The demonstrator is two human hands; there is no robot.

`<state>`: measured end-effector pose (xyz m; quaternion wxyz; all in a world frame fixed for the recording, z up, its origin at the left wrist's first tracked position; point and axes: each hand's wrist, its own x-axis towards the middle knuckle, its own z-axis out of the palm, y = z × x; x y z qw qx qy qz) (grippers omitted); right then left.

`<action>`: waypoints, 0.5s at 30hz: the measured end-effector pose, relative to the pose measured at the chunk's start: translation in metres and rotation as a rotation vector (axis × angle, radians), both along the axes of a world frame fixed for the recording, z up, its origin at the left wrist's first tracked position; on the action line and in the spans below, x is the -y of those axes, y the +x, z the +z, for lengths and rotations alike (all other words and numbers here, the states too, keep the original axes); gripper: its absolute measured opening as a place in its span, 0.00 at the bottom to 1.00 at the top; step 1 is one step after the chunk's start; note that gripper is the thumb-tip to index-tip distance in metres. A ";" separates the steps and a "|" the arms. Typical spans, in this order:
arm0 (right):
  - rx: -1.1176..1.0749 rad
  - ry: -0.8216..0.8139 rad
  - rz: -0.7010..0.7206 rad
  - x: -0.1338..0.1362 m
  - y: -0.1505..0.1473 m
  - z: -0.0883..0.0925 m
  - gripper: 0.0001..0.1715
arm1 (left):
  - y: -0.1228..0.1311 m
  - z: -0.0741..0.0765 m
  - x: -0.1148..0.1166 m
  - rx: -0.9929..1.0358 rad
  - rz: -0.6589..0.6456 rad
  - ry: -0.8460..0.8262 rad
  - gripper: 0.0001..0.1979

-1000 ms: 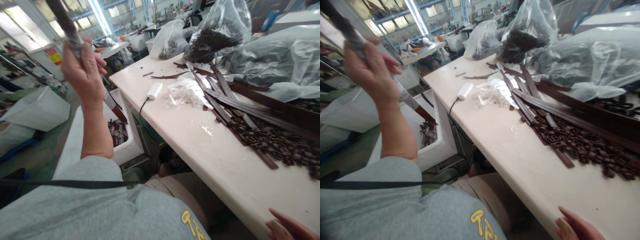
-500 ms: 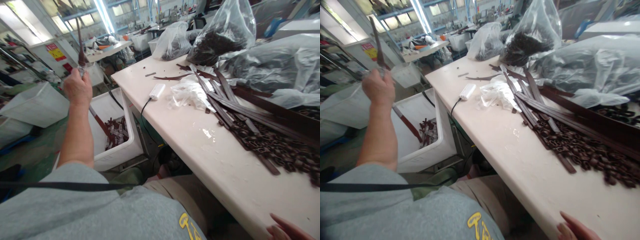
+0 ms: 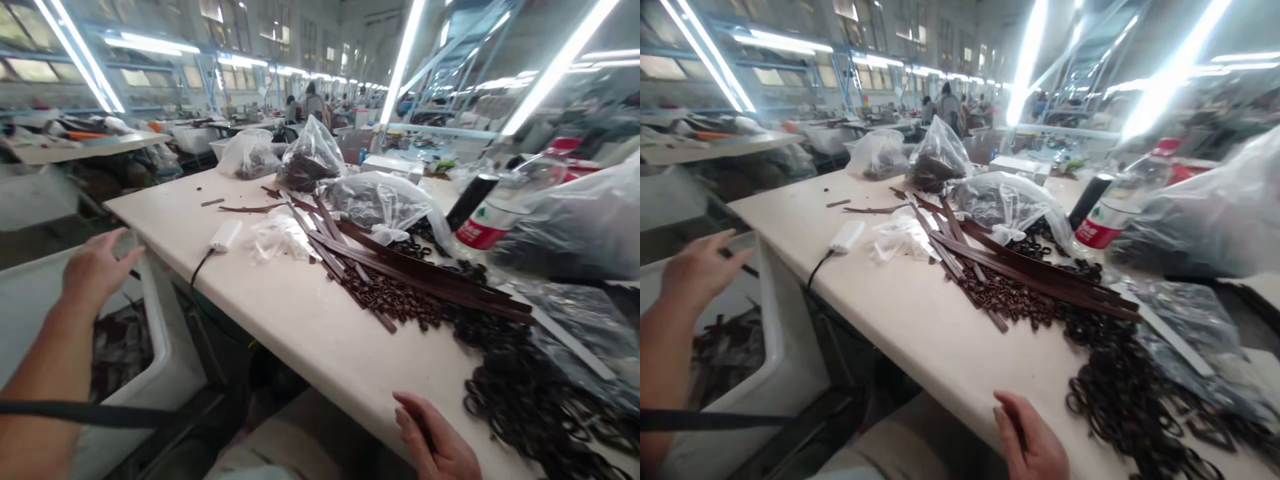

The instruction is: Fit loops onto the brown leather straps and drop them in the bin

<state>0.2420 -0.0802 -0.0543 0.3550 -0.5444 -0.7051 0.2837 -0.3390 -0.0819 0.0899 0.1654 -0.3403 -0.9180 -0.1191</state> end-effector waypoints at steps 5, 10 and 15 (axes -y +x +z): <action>-0.116 -0.111 -0.014 0.006 -0.006 0.015 0.19 | 0.083 -0.023 -0.072 -0.041 -0.601 0.300 0.22; 0.043 0.085 -0.006 -0.034 0.000 0.044 0.17 | 0.204 -0.041 -0.119 0.090 -1.121 0.533 0.14; 0.561 0.284 -0.079 -0.129 0.012 0.061 0.20 | 0.294 -0.063 -0.102 0.295 -1.478 0.534 0.09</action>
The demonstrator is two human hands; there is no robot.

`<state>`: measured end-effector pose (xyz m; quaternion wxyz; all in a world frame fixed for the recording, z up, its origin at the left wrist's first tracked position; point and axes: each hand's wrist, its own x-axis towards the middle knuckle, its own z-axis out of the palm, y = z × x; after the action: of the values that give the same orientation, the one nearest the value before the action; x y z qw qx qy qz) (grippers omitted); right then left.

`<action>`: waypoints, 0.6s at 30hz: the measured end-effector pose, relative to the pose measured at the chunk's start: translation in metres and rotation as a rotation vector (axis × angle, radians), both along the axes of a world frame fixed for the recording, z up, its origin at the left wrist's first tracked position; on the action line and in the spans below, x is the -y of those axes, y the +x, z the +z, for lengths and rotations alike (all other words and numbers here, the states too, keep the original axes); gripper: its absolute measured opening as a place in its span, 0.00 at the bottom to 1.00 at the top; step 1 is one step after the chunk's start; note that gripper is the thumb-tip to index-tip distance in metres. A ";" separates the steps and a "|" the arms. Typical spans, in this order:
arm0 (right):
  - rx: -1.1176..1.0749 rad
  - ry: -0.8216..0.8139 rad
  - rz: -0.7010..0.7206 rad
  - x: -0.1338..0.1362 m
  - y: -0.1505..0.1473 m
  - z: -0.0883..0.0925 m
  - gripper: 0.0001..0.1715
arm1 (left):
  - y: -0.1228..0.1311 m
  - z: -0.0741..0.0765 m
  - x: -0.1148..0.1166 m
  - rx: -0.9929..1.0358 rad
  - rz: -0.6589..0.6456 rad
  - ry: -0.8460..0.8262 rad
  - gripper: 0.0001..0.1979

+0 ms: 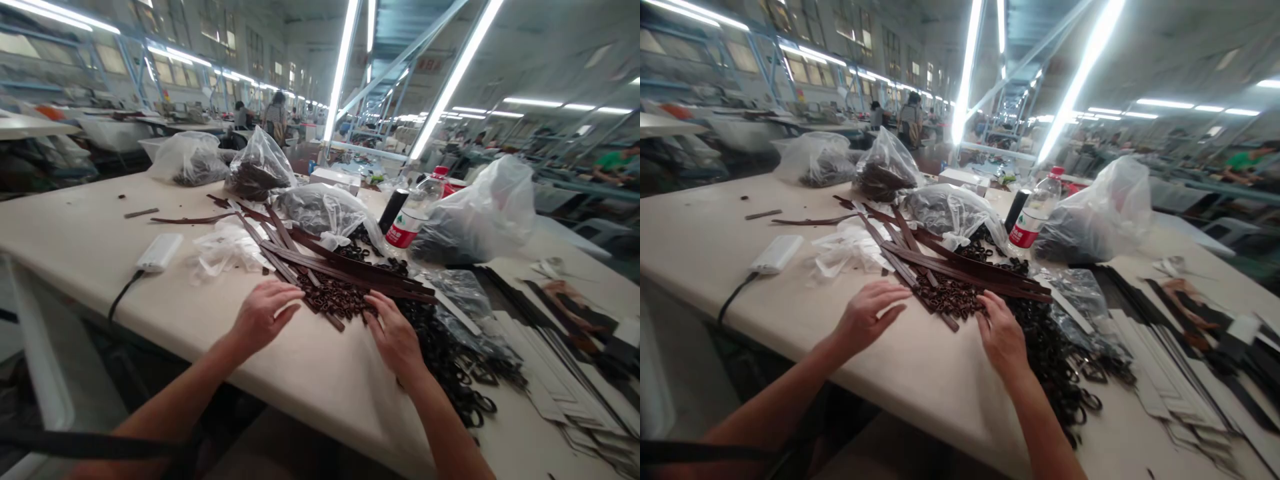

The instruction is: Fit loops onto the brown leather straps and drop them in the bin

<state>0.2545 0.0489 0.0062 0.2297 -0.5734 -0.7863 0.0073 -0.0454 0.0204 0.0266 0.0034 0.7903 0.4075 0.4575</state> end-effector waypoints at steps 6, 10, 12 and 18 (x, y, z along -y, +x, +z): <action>0.234 -0.066 -0.130 -0.077 0.008 -0.004 0.18 | 0.022 -0.017 0.039 0.057 -0.194 -0.173 0.09; 0.328 -0.125 -0.165 -0.089 0.012 -0.002 0.14 | 0.017 -0.024 0.050 0.182 -0.249 -0.359 0.09; 0.354 -0.164 -0.170 -0.090 0.014 0.002 0.12 | 0.020 -0.027 0.053 0.277 -0.297 -0.522 0.09; 0.350 -0.193 -0.179 -0.073 0.010 0.024 0.04 | 0.048 -0.033 0.053 0.718 -0.447 -1.028 0.18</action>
<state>0.2645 0.1220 0.0305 0.0334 -0.6527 -0.7559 -0.0375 0.0028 -0.0329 -0.0063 0.6099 0.5522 0.3739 0.4282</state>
